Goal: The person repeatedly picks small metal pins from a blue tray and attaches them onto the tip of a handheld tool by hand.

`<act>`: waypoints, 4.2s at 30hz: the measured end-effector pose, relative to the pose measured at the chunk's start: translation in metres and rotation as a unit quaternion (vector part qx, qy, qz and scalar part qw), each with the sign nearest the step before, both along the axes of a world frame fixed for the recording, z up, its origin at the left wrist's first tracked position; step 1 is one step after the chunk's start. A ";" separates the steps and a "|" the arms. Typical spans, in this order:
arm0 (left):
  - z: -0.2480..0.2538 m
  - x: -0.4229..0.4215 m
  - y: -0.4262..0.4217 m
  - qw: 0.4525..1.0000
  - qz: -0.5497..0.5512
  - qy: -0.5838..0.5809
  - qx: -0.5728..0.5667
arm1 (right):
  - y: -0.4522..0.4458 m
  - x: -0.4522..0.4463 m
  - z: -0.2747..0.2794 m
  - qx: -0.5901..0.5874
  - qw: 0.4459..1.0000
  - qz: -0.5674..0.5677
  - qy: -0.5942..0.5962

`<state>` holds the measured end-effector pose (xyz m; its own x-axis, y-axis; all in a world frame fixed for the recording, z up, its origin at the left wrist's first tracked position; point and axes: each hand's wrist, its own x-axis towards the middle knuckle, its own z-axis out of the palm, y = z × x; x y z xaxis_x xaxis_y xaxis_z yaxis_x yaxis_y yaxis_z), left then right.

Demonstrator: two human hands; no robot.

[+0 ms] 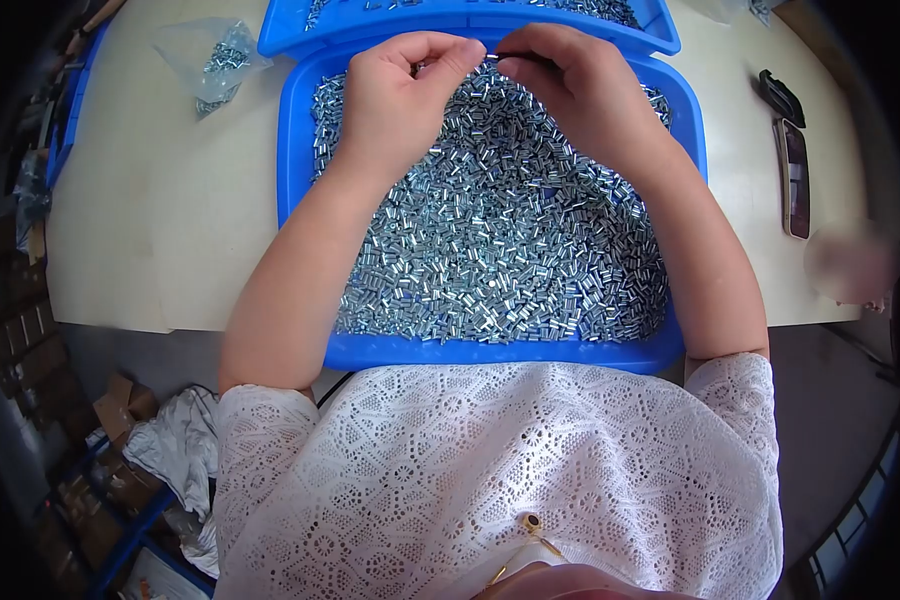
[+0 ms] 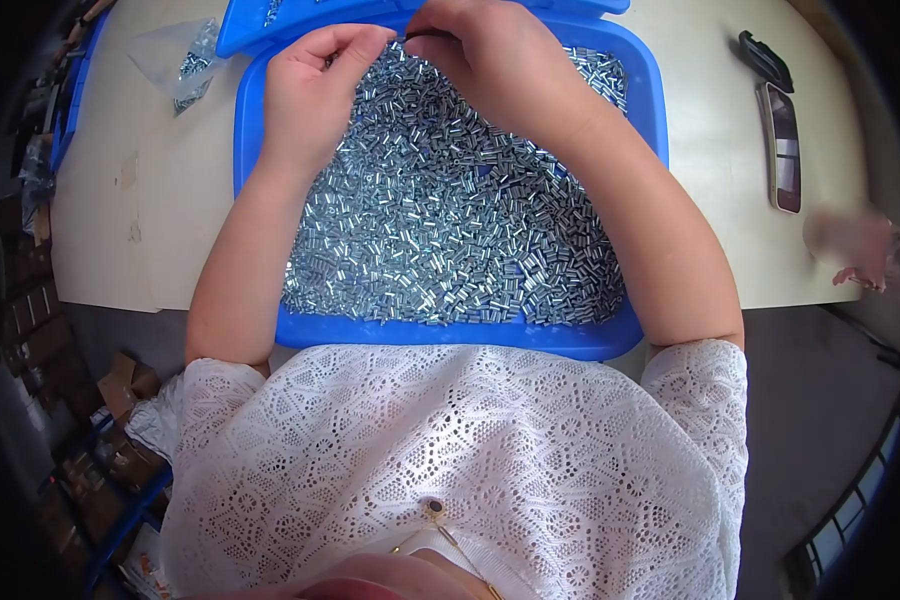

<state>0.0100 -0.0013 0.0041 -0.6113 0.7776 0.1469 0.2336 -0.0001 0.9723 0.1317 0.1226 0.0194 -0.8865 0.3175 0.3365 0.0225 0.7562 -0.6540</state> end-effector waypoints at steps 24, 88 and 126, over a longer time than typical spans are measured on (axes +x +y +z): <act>-0.002 -0.009 -0.002 0.998 -0.049 -0.050 -0.009 | 0.001 0.000 0.002 0.016 1.000 0.003 0.002; 0.008 -0.002 -0.004 0.989 -0.014 0.130 -0.069 | 0.004 0.004 0.003 0.005 0.999 0.009 0.034; 0.012 -0.001 -0.003 0.928 -0.114 -0.336 -0.110 | 0.004 0.001 0.018 0.087 0.962 0.050 0.253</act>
<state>0.0088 -0.0041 0.0165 -0.3224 0.8642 -0.3863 -0.4079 0.2414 0.8805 0.1328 0.1264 0.0376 -0.6185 0.1393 0.7734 -0.3436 0.8372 -0.4255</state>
